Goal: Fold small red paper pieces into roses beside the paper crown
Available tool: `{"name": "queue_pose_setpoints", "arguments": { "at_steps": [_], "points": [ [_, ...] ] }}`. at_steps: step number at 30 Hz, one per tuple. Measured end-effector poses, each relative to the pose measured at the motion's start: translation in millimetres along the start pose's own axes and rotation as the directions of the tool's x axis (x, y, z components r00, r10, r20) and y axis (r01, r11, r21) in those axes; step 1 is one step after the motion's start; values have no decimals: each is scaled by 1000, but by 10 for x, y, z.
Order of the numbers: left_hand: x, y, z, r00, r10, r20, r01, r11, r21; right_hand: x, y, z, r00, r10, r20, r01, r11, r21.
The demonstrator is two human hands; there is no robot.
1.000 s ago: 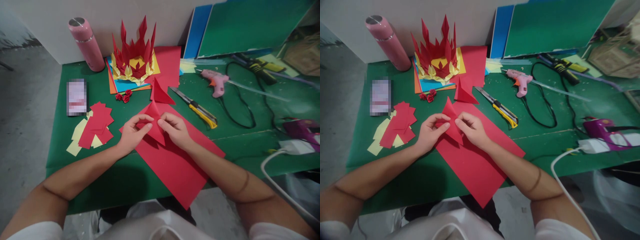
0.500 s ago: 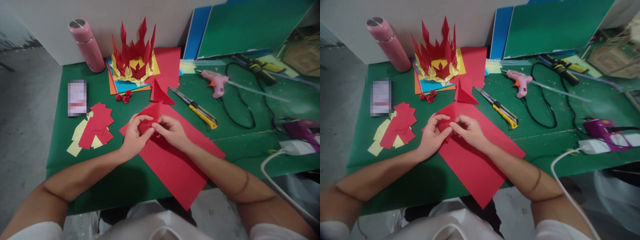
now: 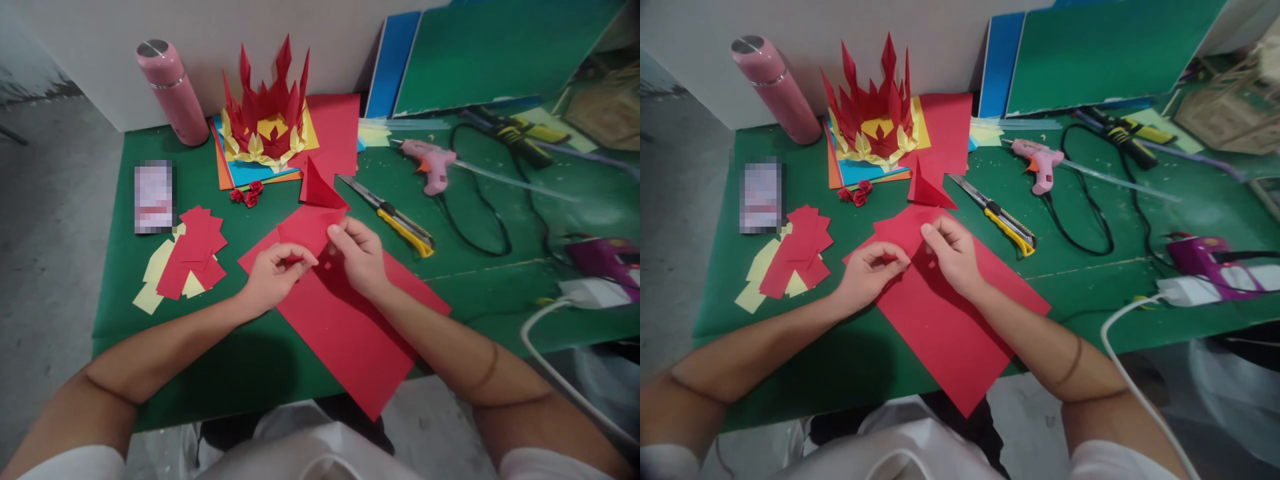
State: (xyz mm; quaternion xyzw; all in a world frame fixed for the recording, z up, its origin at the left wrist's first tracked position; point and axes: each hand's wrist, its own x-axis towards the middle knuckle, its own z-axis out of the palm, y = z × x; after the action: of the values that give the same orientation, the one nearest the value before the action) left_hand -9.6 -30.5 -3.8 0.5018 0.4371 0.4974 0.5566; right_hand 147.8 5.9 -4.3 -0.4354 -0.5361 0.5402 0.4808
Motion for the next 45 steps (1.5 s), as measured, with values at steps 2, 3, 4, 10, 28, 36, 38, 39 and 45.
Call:
{"name": "queue_pose_setpoints", "arguments": {
  "at_steps": [2, 3, 4, 10, 28, 36, 38, 39, 45],
  "points": [
    [-11, 0, -3, 1000, -19, 19, 18, 999, 32, 47, 40, -28, 995, -47, -88, 48, 999, 11],
    [-15, -3, -6, 1000, -12, 24, 10, 999, 47, 76, 63, -47, 988, -81, -134, 84, 996, 17],
    [-16, -8, -9, 1000, 5, 26, -7, 998, 64, 109, 85, -69, 979, -104, -176, 110, 994, 22],
    [2, -31, -42, 989, 144, 9, -143, 963, 227, 243, 100, -153, 914, -207, -349, 197, 978, -64],
    [103, -128, -100, 922, 157, -354, -121, 985, 120, 174, 57, -137, 909, -412, 62, 400, 820, -409],
    [93, -99, -114, 944, 47, -326, -49, 999, 1, 198, 32, -142, 946, -319, 57, 317, 873, -370],
    [98, -113, -117, 948, 37, -317, -40, 999, -2, 190, 25, -138, 930, -365, 47, 354, 855, -380],
    [103, -122, -120, 950, 43, -310, -43, 999, 7, 186, 25, -134, 922, -384, 42, 371, 851, -372],
    [125, -128, -157, 942, 214, -257, -142, 952, 272, 165, 2, -97, 938, -333, -101, 303, 924, -232]
  ]
}}
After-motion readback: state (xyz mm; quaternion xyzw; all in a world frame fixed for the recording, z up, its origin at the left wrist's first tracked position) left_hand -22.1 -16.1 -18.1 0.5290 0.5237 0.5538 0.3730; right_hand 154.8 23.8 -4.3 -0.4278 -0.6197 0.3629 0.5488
